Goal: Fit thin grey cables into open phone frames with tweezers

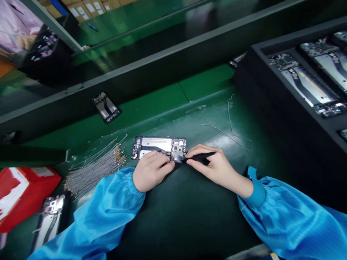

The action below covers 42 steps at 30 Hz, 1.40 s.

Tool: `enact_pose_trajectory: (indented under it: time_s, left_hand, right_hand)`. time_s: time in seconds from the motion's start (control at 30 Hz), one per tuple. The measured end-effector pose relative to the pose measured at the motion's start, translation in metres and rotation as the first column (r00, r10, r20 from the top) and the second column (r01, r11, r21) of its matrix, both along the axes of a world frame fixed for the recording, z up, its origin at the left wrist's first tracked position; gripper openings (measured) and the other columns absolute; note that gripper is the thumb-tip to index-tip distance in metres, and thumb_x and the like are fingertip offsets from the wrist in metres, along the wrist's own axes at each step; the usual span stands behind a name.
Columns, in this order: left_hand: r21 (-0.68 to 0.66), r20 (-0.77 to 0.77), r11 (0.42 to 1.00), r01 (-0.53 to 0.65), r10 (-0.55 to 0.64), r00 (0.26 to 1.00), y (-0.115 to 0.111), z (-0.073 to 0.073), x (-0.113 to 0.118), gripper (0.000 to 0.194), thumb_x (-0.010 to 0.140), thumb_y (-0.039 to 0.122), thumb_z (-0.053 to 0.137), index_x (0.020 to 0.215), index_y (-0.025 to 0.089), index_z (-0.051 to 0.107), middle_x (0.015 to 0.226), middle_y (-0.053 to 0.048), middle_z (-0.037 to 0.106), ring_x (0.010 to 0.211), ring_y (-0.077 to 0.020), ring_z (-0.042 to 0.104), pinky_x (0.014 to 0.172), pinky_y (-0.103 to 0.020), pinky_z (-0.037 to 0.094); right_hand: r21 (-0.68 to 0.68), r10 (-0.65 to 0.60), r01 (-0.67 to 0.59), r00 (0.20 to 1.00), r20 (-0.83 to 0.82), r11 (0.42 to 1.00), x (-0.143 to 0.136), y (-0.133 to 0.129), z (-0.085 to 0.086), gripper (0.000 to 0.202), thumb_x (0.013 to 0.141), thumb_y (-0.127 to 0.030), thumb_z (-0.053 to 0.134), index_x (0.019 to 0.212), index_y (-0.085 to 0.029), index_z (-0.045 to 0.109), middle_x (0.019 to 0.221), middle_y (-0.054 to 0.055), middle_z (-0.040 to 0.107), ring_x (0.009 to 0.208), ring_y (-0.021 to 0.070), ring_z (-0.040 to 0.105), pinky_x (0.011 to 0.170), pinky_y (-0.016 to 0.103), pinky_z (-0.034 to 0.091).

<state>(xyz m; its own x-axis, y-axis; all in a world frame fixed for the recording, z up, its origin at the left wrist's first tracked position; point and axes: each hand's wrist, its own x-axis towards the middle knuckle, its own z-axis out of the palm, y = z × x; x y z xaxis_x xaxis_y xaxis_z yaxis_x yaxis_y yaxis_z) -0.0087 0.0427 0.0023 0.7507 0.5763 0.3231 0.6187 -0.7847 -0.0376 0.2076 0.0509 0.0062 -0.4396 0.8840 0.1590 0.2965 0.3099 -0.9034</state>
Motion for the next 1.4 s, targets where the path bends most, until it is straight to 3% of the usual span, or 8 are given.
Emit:
enact_pose_trajectory:
  time_s: [0.27,0.43,0.63,0.73,0.83,0.93,1.13,1.4]
  left_hand:
    - [-0.019,-0.002,1.000,0.002,-0.002,1.000,0.001,0.002,0.000,0.022,0.089,0.016,0.038,0.074,0.018,0.055,0.063,0.001,0.051,0.060,-0.0114,0.042,0.057,-0.027,0.028]
    - [-0.030,0.018,1.000,-0.001,0.001,1.000,0.002,0.002,0.001,0.023,0.089,0.016,0.038,0.074,0.018,0.056,0.065,0.001,0.052,0.062,-0.0118,0.042,0.058,-0.027,0.030]
    - [-0.175,0.092,0.984,-0.043,0.059,0.994,0.003,-0.004,-0.001,0.023,0.088,0.022,0.041,0.074,0.017,0.058,0.071,-0.002,0.052,0.068,-0.0134,0.044,0.060,-0.025,0.036]
    - [-0.265,0.132,0.962,-0.067,0.105,0.986,0.005,-0.007,-0.001,0.025,0.089,0.025,0.039,0.076,0.016,0.058,0.072,-0.003,0.052,0.069,-0.0136,0.046,0.063,-0.024,0.040]
    - [-0.331,0.162,0.939,-0.094,0.155,0.975,0.006,-0.008,0.000,0.023,0.089,0.025,0.039,0.081,0.016,0.059,0.075,-0.003,0.053,0.072,-0.0140,0.048,0.066,-0.024,0.042]
    - [-0.361,0.186,0.926,-0.110,0.188,0.964,0.005,-0.008,0.002,0.021,0.089,0.023,0.039,0.084,0.016,0.058,0.078,-0.004,0.054,0.075,-0.0145,0.050,0.069,-0.025,0.044]
    - [-0.384,0.215,0.917,-0.109,0.204,0.955,0.005,-0.008,0.004,0.022,0.088,0.023,0.039,0.082,0.015,0.059,0.079,-0.005,0.055,0.076,-0.0152,0.051,0.070,-0.027,0.046]
    - [-0.405,0.304,0.909,0.099,0.031,0.952,0.003,-0.006,-0.004,0.024,0.086,0.017,0.039,0.095,0.016,0.061,0.076,-0.004,0.055,0.072,-0.0137,0.050,0.066,-0.026,0.044]
  right_hand:
    - [0.242,0.168,-0.193,0.978,0.121,0.951,-0.003,-0.001,0.006,0.015,0.080,-0.014,0.054,0.092,-0.022,0.058,0.086,0.004,0.064,0.080,0.0165,0.059,0.071,0.032,0.050]
    - [0.307,0.185,-0.238,0.964,0.191,0.921,-0.007,-0.001,0.007,0.011,0.081,-0.014,0.050,0.089,-0.020,0.056,0.085,0.005,0.063,0.078,0.0169,0.058,0.069,0.033,0.049]
    - [0.244,0.203,-0.222,0.974,0.101,0.944,-0.004,0.005,0.010,0.009,0.080,-0.015,0.052,0.087,-0.019,0.056,0.083,0.004,0.061,0.076,0.0149,0.058,0.069,0.029,0.049]
    - [0.218,0.190,-0.208,0.977,0.099,0.953,-0.004,0.014,0.014,0.012,0.081,-0.013,0.048,0.087,-0.020,0.056,0.095,0.005,0.060,0.085,0.0157,0.057,0.074,0.030,0.048]
    - [0.217,0.161,-0.216,0.956,0.247,0.952,-0.009,0.024,0.014,0.028,0.081,-0.010,0.042,0.104,-0.021,0.052,0.111,0.008,0.053,0.098,0.0181,0.053,0.081,0.034,0.047]
    - [0.220,0.158,-0.284,0.875,0.457,0.933,-0.017,0.031,0.009,0.045,0.077,-0.020,0.050,0.122,-0.020,0.042,0.116,0.011,0.046,0.105,0.0245,0.047,0.086,0.041,0.045]
    - [0.208,0.155,-0.324,0.808,0.569,0.923,-0.022,0.031,0.007,0.054,0.074,-0.025,0.054,0.125,-0.018,0.037,0.114,0.011,0.045,0.105,0.0253,0.044,0.086,0.041,0.044]
    - [0.187,0.133,-0.275,0.827,0.546,0.943,-0.025,0.029,0.007,0.051,0.070,-0.020,0.054,0.118,-0.017,0.039,0.114,0.011,0.045,0.104,0.0244,0.045,0.085,0.039,0.045]
